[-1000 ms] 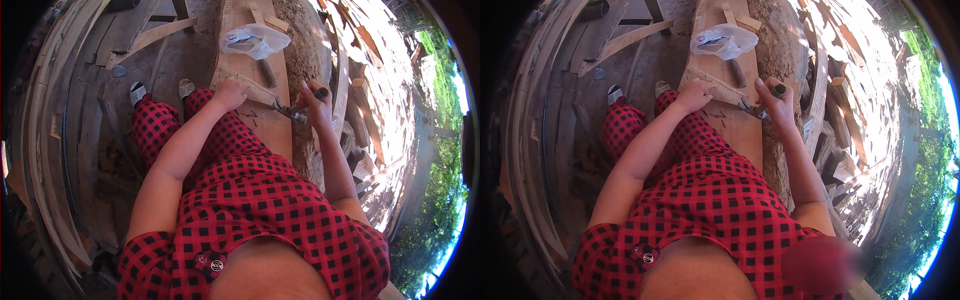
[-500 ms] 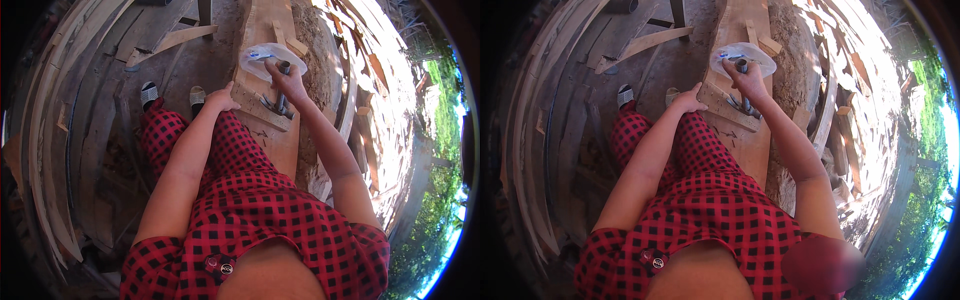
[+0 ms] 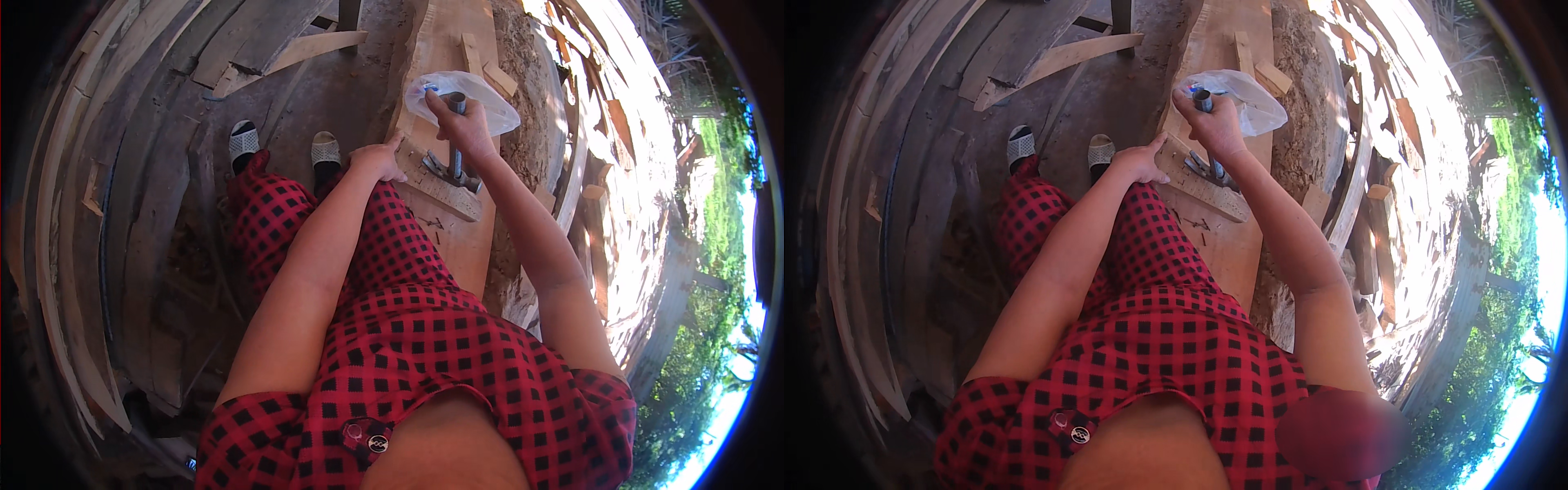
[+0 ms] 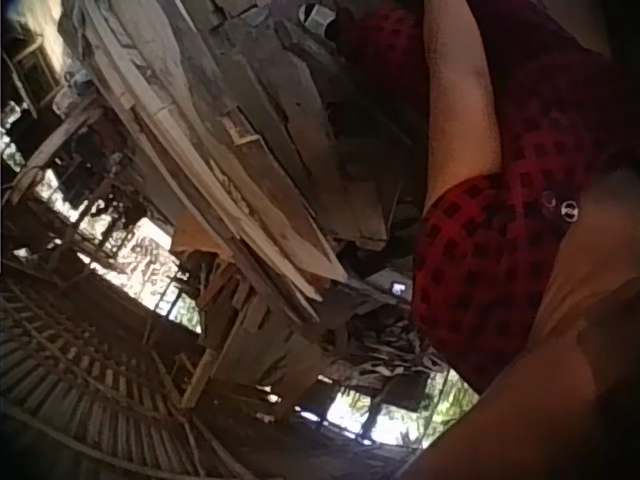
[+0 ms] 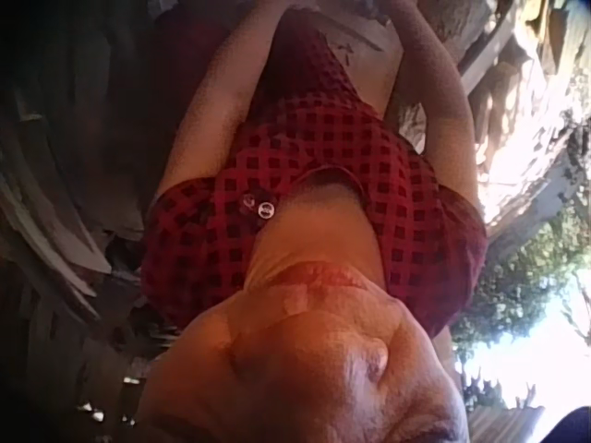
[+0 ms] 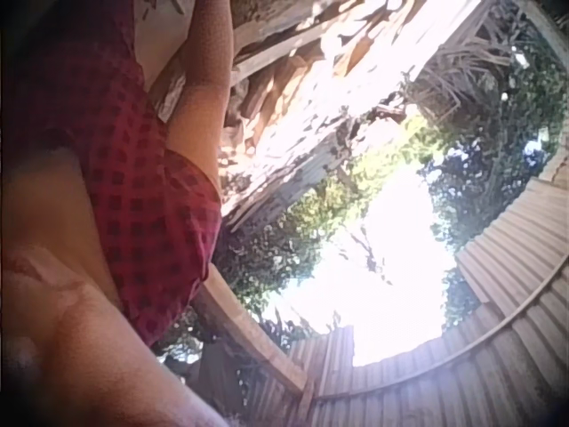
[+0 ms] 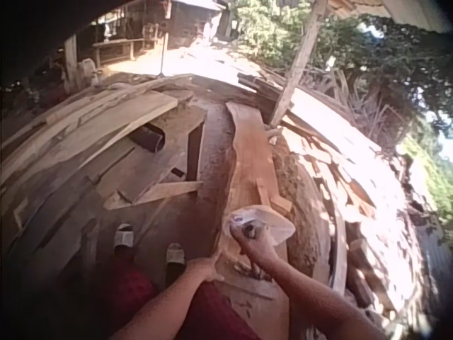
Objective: Carving and marking a piece of wood using a hammer and chisel.
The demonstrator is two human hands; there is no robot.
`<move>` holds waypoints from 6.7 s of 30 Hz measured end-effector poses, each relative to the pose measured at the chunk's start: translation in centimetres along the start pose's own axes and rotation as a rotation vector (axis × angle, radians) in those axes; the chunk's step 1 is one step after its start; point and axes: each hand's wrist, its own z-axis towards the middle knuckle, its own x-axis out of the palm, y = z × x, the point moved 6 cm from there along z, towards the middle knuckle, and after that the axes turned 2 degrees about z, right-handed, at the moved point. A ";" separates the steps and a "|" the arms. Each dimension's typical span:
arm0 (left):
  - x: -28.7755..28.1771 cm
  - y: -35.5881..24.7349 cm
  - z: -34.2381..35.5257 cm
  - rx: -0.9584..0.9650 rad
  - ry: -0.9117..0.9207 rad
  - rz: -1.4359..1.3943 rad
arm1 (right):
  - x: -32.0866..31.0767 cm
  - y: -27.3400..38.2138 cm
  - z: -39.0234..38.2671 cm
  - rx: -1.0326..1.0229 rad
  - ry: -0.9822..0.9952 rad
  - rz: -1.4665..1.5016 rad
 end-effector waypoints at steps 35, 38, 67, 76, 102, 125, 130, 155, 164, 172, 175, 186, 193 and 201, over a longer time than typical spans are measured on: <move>6.6 -9.6 -10.4 0.755 -0.310 -0.027 | -11.1 -5.9 -18.2 -0.249 -0.056 0.800; 7.6 -10.2 -10.7 0.821 -0.302 0.098 | -10.7 -5.8 -19.4 -0.152 -0.111 0.741; 0.4 2.2 -2.1 -0.070 -0.334 -0.130 | -2.4 1.3 -6.3 -0.098 0.039 0.145; 0.0 1.9 -2.0 -0.030 -0.222 -0.149 | 1.5 1.1 -2.0 -0.091 0.139 -0.020; -0.6 -0.5 -2.6 -0.002 -0.030 0.057 | -0.8 0.1 -5.4 -0.132 -0.025 0.391; 0.4 -6.3 -6.9 0.230 -0.420 0.153 | -7.5 -7.2 -17.7 -0.039 -0.136 0.679; 6.5 -10.2 -7.9 0.565 -0.252 0.192 | -8.4 -4.7 -18.9 -0.138 -0.145 0.695; 9.0 -10.6 -8.8 0.536 0.047 0.121 | -9.9 -5.0 -20.8 -0.131 -0.175 0.716; 7.8 -10.1 -8.1 0.559 0.004 0.027 | -9.1 -3.5 -20.2 -0.161 -0.122 0.676; 7.5 -11.3 -7.5 0.769 -0.040 0.058 | -11.2 -4.0 -19.4 -0.144 -0.048 0.713; 7.6 -11.2 -7.7 0.818 -0.020 0.042 | -11.6 -3.4 -19.4 -0.126 0.104 0.571; 6.9 -10.5 -7.0 0.787 -0.183 0.018 | -13.5 -5.8 -18.8 -0.011 -0.201 0.354; -2.1 -3.0 -4.0 0.329 -0.524 -0.180 | -11.9 -1.9 -15.8 -0.117 -0.156 0.384; 0.3 1.3 -1.1 -0.028 -0.281 -0.061 | -6.6 0.4 -6.8 -0.174 -0.003 0.174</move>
